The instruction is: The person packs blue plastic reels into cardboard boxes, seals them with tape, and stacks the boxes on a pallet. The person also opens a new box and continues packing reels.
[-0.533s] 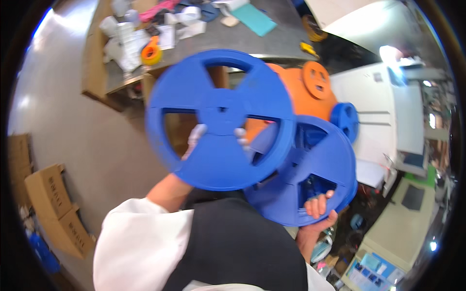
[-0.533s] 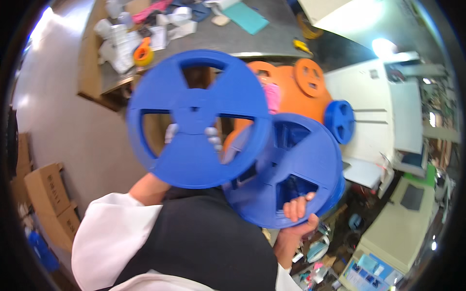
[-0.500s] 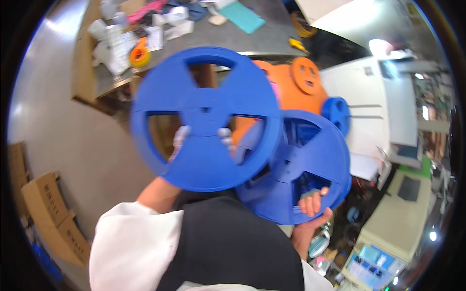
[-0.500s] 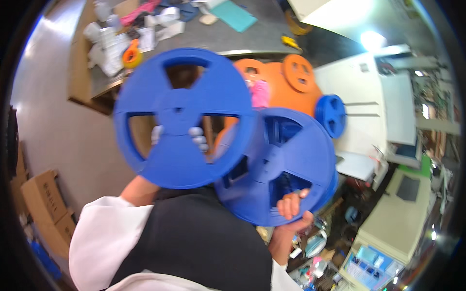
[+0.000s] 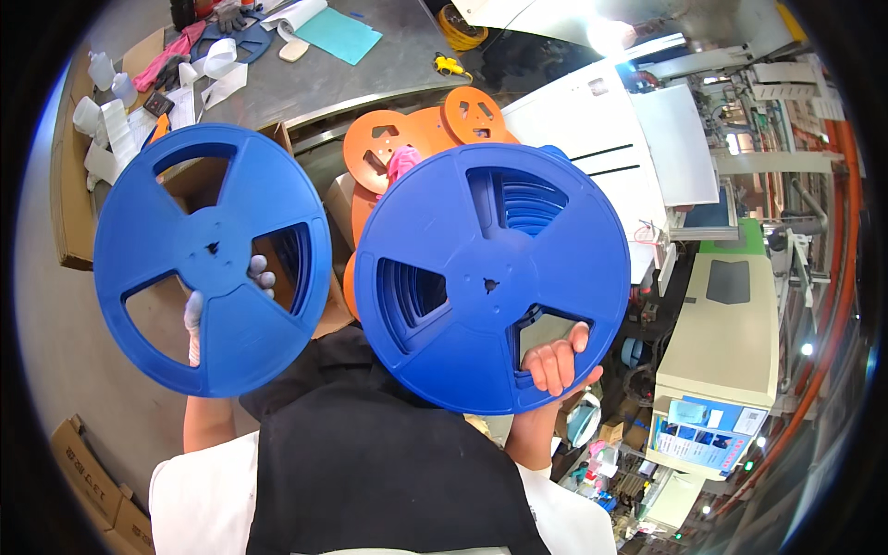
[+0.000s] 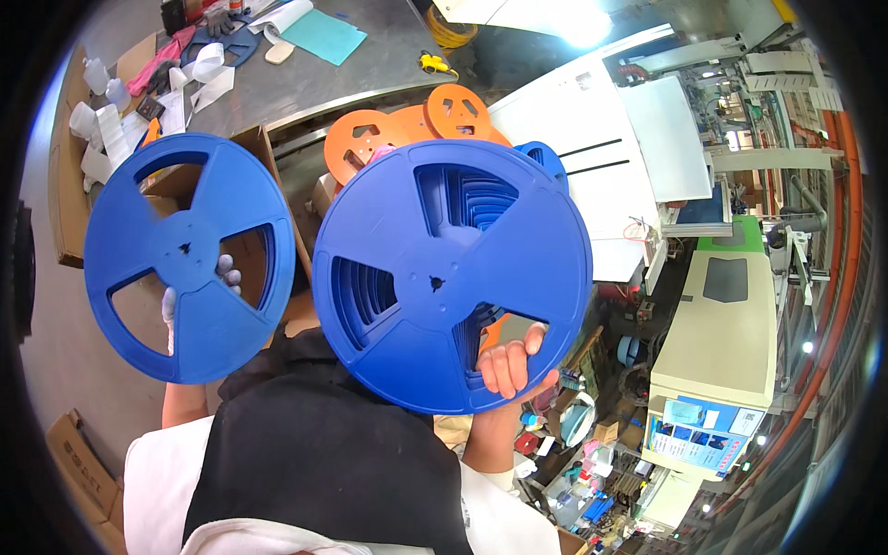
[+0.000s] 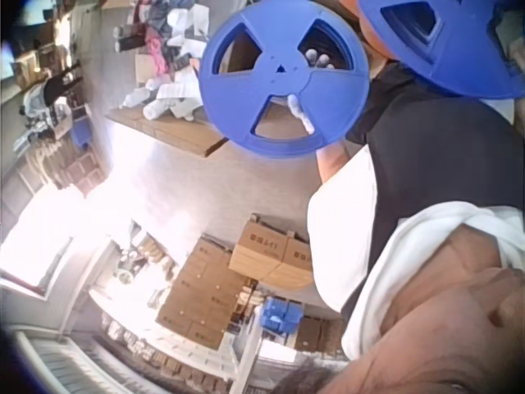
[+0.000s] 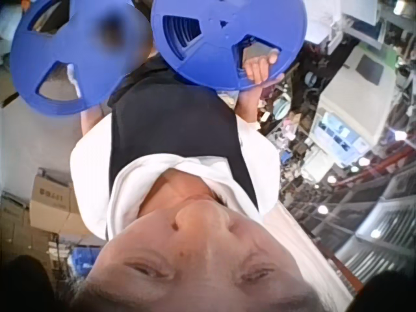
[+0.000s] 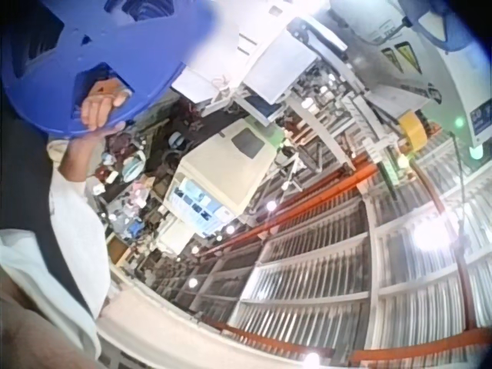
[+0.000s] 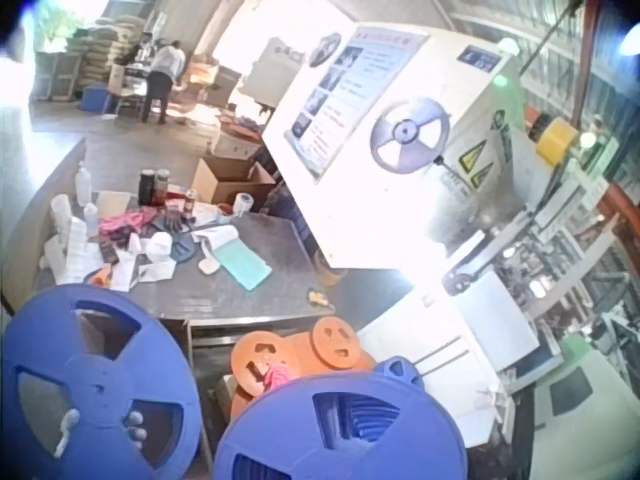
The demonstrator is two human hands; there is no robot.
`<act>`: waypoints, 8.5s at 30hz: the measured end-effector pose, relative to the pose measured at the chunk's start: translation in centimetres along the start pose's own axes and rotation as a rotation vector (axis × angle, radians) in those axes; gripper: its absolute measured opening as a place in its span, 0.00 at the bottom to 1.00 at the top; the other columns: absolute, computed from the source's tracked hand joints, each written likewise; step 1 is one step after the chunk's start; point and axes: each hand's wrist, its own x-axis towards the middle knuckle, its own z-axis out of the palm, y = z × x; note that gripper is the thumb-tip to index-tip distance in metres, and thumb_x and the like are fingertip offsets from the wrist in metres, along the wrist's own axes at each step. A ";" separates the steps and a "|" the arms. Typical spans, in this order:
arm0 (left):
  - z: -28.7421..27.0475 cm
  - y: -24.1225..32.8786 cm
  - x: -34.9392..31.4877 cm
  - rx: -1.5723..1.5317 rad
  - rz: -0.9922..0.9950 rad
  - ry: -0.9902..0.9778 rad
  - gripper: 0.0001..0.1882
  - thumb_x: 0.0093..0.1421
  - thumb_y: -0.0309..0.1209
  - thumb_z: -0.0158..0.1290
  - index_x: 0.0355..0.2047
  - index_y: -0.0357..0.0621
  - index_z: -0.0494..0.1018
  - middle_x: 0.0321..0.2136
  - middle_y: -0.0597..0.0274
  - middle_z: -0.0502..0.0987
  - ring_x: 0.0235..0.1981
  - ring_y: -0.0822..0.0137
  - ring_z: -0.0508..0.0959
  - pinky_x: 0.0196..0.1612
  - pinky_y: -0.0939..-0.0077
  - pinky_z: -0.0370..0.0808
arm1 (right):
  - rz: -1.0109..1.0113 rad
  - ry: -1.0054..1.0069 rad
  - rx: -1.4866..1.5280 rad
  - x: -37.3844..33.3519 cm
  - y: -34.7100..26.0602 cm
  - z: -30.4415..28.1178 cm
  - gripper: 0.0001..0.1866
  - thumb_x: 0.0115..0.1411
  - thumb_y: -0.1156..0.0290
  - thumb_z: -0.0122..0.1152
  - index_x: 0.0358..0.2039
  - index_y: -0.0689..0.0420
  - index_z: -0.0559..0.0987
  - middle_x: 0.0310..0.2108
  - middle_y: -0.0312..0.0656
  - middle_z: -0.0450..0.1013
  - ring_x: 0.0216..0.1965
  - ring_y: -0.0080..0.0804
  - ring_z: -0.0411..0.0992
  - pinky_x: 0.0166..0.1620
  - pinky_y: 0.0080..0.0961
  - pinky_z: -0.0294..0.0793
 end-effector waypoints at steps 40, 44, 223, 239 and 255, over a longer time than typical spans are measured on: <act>2.7 -3.8 1.2 -0.251 -0.324 -0.006 0.40 0.52 0.50 0.60 0.60 0.38 0.66 0.49 0.48 0.75 0.54 0.50 0.75 0.62 0.53 0.70 | 0.335 0.781 -0.533 -0.7 6.4 2.4 0.23 0.66 0.60 0.54 0.58 0.58 0.68 0.43 0.47 0.78 0.42 0.39 0.78 0.48 0.40 0.78; 0.4 -4.1 2.2 -0.404 -0.218 -0.161 0.42 0.57 0.57 0.58 0.62 0.39 0.63 0.53 0.53 0.73 0.57 0.52 0.73 0.67 0.53 0.64 | 0.325 0.828 -0.546 -1.0 6.2 2.2 0.23 0.67 0.60 0.53 0.59 0.57 0.67 0.44 0.48 0.78 0.42 0.39 0.78 0.49 0.41 0.78; -1.8 -0.3 1.3 -0.009 0.026 -0.339 0.43 0.62 0.50 0.57 0.67 0.38 0.53 0.59 0.45 0.66 0.56 0.48 0.73 0.63 0.54 0.69 | -0.081 0.161 0.049 -2.5 -1.9 -1.8 0.22 0.67 0.66 0.56 0.58 0.63 0.66 0.40 0.44 0.75 0.33 0.30 0.73 0.38 0.26 0.73; 5.5 -5.5 2.2 0.475 -0.096 0.296 0.34 0.51 0.42 0.66 0.57 0.43 0.70 0.47 0.58 0.77 0.46 0.64 0.78 0.54 0.68 0.75 | -0.077 0.233 -0.123 -1.3 -1.2 -1.3 0.31 0.65 0.55 0.55 0.61 0.62 0.63 0.41 0.42 0.76 0.34 0.31 0.74 0.39 0.30 0.76; 6.0 -12.8 7.5 0.408 -0.305 0.008 0.41 0.54 0.25 0.64 0.66 0.46 0.57 0.49 0.54 0.75 0.44 0.64 0.78 0.51 0.65 0.78 | 0.269 0.281 -0.854 3.7 10.5 8.1 0.42 0.58 0.56 0.68 0.61 0.72 0.61 0.59 0.63 0.66 0.60 0.58 0.68 0.60 0.51 0.69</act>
